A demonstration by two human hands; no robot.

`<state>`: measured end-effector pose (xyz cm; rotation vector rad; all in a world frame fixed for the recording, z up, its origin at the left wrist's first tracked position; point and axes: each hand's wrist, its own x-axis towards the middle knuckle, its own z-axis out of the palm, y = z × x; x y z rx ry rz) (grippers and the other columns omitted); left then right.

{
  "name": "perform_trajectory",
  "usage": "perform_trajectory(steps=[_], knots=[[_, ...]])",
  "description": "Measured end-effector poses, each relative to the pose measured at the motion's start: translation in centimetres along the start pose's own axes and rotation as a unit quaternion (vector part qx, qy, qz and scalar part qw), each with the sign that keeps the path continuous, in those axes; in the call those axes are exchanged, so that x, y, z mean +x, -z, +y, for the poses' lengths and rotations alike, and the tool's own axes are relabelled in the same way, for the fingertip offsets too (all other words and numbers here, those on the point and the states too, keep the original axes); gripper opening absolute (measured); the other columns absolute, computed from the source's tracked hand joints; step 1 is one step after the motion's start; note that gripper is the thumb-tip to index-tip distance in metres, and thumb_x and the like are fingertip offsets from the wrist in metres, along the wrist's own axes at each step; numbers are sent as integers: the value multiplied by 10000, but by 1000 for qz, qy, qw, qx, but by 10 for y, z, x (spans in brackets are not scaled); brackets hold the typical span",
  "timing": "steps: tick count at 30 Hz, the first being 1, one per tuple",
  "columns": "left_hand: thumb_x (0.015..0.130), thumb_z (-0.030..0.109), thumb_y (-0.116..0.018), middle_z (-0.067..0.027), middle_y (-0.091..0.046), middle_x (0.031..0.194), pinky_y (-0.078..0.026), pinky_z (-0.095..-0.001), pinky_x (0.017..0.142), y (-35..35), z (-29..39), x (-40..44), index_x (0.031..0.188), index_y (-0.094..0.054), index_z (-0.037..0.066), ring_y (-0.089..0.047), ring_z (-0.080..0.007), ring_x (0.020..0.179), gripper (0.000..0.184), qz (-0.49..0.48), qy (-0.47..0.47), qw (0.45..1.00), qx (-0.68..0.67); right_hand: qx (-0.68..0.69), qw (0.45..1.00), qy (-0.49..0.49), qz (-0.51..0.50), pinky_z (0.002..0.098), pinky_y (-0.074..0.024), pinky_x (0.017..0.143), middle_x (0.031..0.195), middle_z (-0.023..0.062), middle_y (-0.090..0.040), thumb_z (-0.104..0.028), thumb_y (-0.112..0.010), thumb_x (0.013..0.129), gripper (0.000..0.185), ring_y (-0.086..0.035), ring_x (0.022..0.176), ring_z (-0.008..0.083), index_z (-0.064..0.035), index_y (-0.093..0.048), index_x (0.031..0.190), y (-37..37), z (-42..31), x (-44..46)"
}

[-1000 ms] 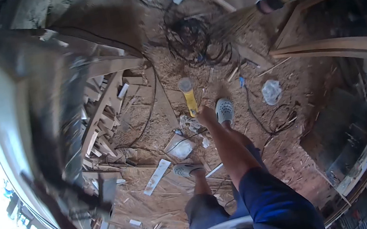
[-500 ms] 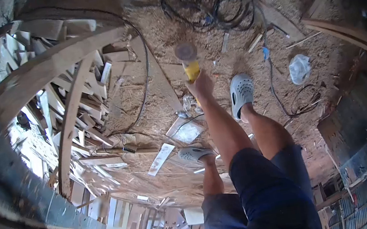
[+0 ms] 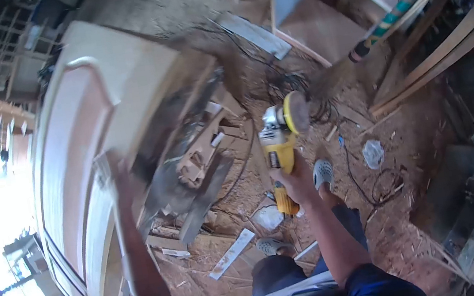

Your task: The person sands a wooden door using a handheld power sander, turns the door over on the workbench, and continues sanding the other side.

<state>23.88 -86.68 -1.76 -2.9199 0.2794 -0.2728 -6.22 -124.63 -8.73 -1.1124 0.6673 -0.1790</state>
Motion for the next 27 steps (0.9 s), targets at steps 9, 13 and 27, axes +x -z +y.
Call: perform_trajectory(steps=[9,13,27], knots=[[1074,439,-720,-138,-713,1367,-509,-375,1089,148,-67,-175,1531,-581,-32,-656,-220,1238,670,-256,-29,677,-689,40,978,159,-129,332,-597,766,986,71,-699,-67,-713,912,431,-723,835,171,-13,-612,1327,-204,-110,-239],[1057,342,-760,-87,-645,1435,-525,-383,1068,206,-103,-298,1584,-496,5,-639,-195,1241,679,-301,-92,478,-820,65,963,137,-222,334,-594,794,994,76,-725,-69,-710,930,374,-730,880,172,-13,-630,1290,-297,-100,-297],[893,255,-872,-249,-678,1313,-569,-510,1009,214,-273,-345,1586,-405,30,-679,-441,1214,865,34,114,865,-488,19,959,-127,-252,417,-629,835,1028,122,-715,-172,-802,901,429,-742,893,256,6,-625,1249,-530,15,-280]])
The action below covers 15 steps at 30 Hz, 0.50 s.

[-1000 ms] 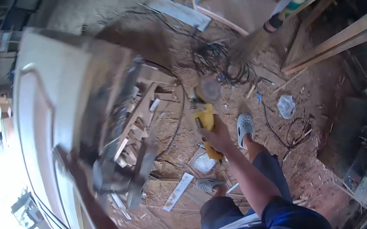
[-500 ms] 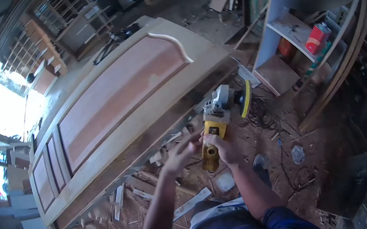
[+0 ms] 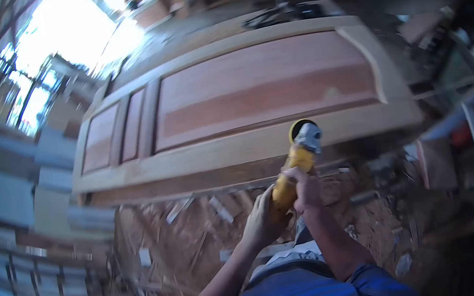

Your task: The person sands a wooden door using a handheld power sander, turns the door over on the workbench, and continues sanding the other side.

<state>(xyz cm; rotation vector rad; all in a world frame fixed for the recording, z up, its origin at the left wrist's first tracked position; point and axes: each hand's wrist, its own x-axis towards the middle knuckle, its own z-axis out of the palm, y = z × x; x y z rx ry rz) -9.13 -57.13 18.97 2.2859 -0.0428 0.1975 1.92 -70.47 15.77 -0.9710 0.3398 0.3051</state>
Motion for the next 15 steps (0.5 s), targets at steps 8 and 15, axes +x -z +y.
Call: perform_trajectory(steps=[8,15], knots=[[972,-43,-724,-131,-709,1213,-599,-327,874,89,-62,-36,1605,-468,37,-737,-172,1017,687,158,184,935,-258,106,973,-98,-179,425,-631,741,947,114,-680,-233,-780,961,312,-735,832,264,-45,-608,1142,-162,20,38],[939,-59,-704,-149,-758,1139,-621,-357,889,180,-116,-60,1472,-554,40,-778,-213,1034,562,284,196,927,-146,31,961,-112,-252,387,-629,759,943,114,-696,-168,-760,904,322,-741,838,239,-19,-632,1158,-304,78,4]])
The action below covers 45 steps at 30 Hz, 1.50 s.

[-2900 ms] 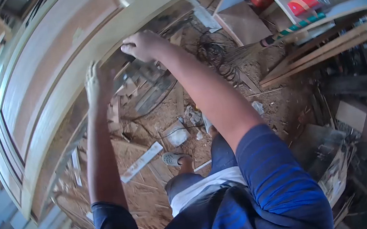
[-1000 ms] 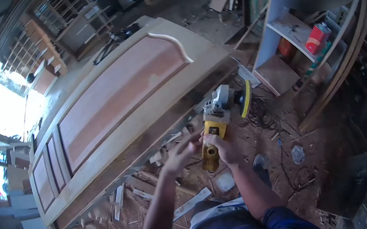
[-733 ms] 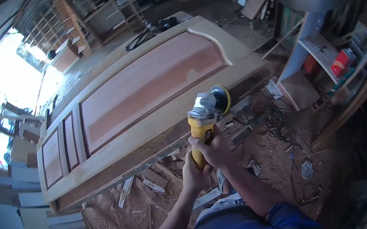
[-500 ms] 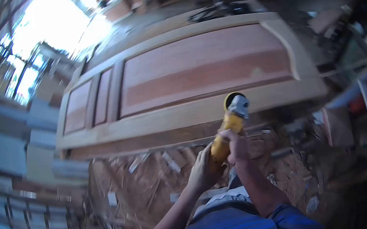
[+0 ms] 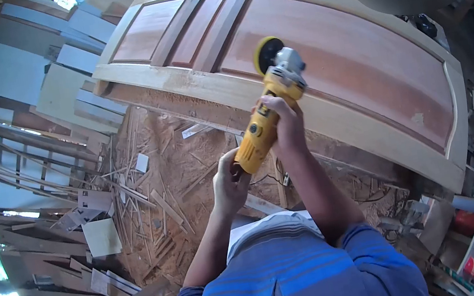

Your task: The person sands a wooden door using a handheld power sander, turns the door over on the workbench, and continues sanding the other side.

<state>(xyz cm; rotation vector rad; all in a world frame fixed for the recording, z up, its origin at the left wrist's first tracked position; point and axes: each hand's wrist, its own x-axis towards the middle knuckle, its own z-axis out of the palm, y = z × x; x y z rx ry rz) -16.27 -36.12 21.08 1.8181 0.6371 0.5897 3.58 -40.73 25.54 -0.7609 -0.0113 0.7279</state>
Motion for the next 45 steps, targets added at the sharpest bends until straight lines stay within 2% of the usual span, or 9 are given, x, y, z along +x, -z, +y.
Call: perform_trajectory(steps=[6,8,14,18,22,31,38,44,45], knots=[[908,-28,-744,-175,-746,1134,-624,-361,819,129,-71,41,1436,-584,36,-783,-230,967,555,37,-51,995,72,-55,997,-23,51,372,-612,603,809,83,-678,-172,-772,874,279,-716,664,219,-48,-638,1085,-95,132,46],[927,-39,-732,-133,-771,1042,-611,-319,806,181,-117,56,1449,-558,18,-760,-128,929,553,36,-78,996,37,-92,993,-24,74,375,-614,607,803,82,-678,-186,-787,862,284,-720,673,217,-52,-646,1069,-131,187,63],[1005,87,-771,-65,-767,1010,-578,-283,724,350,-187,102,1406,-552,11,-728,-108,836,463,-15,83,986,-147,-124,986,-55,102,378,-616,609,793,83,-673,-191,-792,855,279,-720,676,220,-50,-655,1053,-256,322,113],[996,180,-829,9,-720,891,-507,-232,702,441,-287,111,1070,-709,26,-641,-47,793,209,-63,100,982,-145,-141,982,-2,124,371,-615,622,836,68,-673,-172,-811,843,302,-716,680,215,-47,-669,1079,-339,373,157],[960,292,-872,47,-654,761,-466,-256,637,536,-346,106,854,-703,34,-556,-34,730,326,14,134,990,-31,-176,977,40,115,370,-609,619,861,61,-671,-172,-821,836,347,-707,682,204,-43,-677,1124,-392,391,206],[1005,327,-819,-81,-795,990,-602,-347,883,666,-362,259,1101,-748,8,-757,-174,950,340,60,154,986,-20,-337,940,11,53,360,-594,639,906,69,-719,-226,-852,820,401,-723,719,195,-30,-707,1138,-454,529,359],[1144,454,-571,-100,-726,1296,-548,-329,1030,690,-349,485,1436,-602,42,-694,-199,1211,507,-1,237,934,-266,-631,775,39,-25,467,-624,852,969,254,-795,-426,-861,750,558,-801,934,387,38,-732,1032,-527,613,467],[1072,691,-543,-134,-751,1205,-620,-368,876,735,-373,628,1371,-679,32,-766,-241,1028,736,-35,380,890,-250,-711,703,-22,-26,520,-610,931,1068,322,-772,-483,-841,826,675,-764,1042,465,65,-660,1178,-581,666,514],[1035,706,-604,-109,-767,995,-611,-360,801,737,-397,642,1121,-777,-2,-750,-210,851,733,-12,367,898,-243,-713,700,-39,-29,537,-600,955,1074,335,-765,-481,-812,869,653,-755,1053,486,70,-642,1174,-599,663,514]])
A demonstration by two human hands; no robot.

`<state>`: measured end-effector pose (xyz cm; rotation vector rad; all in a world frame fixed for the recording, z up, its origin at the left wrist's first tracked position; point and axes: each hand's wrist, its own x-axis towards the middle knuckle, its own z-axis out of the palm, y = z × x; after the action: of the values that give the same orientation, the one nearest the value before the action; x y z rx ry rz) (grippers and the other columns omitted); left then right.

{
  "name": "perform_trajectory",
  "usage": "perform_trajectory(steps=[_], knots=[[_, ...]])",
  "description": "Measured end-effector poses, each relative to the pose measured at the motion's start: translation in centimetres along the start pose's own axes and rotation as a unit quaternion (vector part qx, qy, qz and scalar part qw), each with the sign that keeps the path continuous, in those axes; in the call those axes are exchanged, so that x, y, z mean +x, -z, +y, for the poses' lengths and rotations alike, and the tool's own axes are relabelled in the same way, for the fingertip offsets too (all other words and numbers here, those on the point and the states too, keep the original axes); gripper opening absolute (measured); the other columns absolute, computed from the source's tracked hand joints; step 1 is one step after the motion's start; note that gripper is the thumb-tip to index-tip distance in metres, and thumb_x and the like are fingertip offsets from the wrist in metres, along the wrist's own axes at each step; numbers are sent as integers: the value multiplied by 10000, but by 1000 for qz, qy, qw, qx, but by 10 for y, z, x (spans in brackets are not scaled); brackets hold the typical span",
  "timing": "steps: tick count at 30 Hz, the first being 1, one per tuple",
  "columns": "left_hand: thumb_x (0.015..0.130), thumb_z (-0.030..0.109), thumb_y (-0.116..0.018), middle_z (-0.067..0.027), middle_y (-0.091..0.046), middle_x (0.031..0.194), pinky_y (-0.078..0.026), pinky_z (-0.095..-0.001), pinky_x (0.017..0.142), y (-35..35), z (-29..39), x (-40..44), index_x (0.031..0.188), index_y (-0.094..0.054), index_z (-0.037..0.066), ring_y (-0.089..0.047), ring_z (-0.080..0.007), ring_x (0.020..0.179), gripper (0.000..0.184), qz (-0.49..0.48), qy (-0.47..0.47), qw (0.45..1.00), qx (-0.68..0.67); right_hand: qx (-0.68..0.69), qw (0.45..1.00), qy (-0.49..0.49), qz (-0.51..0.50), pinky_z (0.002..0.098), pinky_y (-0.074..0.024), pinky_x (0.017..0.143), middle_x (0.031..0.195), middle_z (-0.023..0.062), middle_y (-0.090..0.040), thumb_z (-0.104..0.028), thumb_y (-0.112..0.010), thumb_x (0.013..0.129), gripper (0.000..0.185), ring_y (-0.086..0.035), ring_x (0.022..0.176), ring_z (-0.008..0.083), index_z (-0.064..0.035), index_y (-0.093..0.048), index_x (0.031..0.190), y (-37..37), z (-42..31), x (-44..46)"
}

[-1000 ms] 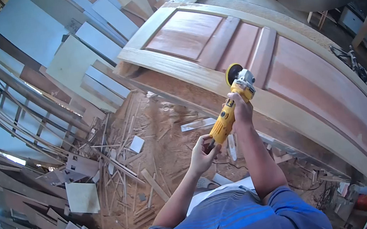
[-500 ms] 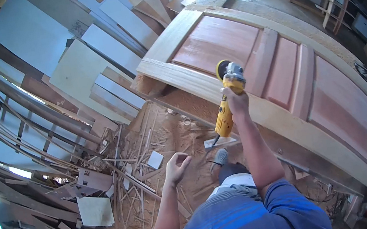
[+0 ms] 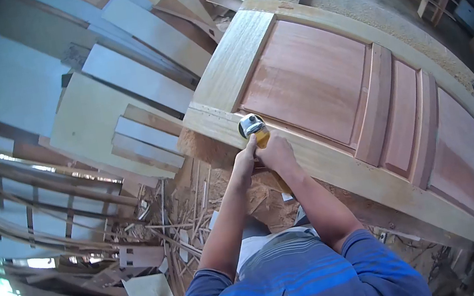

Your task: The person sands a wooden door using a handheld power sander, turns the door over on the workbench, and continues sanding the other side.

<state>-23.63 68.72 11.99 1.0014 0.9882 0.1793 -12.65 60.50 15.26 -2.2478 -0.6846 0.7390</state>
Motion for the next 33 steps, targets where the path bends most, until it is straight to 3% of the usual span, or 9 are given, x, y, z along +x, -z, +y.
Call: perform_trajectory(steps=[4,9,15,19,25,33], knots=[[1029,740,-585,-153,-767,1000,-596,-335,748,35,24,37,1134,-761,-125,-744,-186,855,889,-21,21,999,39,-56,997,-44,0,546,-592,980,1108,335,-757,-465,-780,899,635,-745,1091,487,62,-608,1208,-26,-36,17],[1032,748,-570,-171,-765,999,-603,-335,714,94,64,71,1122,-764,-123,-750,-198,844,898,-80,41,990,106,-61,989,-134,-1,558,-583,1001,1138,339,-749,-443,-742,926,644,-739,1121,492,53,-543,1285,-63,-95,36],[1033,763,-545,-176,-767,1057,-631,-362,789,205,118,108,1191,-760,-98,-769,-222,925,901,-97,35,989,104,-46,985,-169,-6,561,-581,1011,1159,345,-743,-408,-725,934,668,-738,1132,496,47,-477,1355,-145,-195,76],[1027,761,-557,-168,-767,1052,-619,-345,771,253,146,137,1203,-768,-66,-763,-214,917,872,-107,55,983,138,-42,984,-172,5,558,-581,1016,1160,337,-745,-399,-717,941,669,-741,1121,499,51,-454,1360,-178,-232,98],[1022,762,-567,-156,-760,1088,-602,-343,746,265,160,151,1227,-759,-61,-752,-221,908,870,-137,-4,985,101,-36,979,-199,15,551,-583,1022,1159,334,-745,-380,-722,938,660,-744,1128,487,42,-445,1364,-187,-259,108],[1012,777,-571,-157,-756,1063,-608,-358,763,221,148,144,1185,-750,-110,-744,-221,909,920,-246,83,948,183,-25,956,-270,113,562,-574,1019,1169,353,-733,-302,-764,894,686,-732,1133,500,46,-444,1391,-169,-227,74]])
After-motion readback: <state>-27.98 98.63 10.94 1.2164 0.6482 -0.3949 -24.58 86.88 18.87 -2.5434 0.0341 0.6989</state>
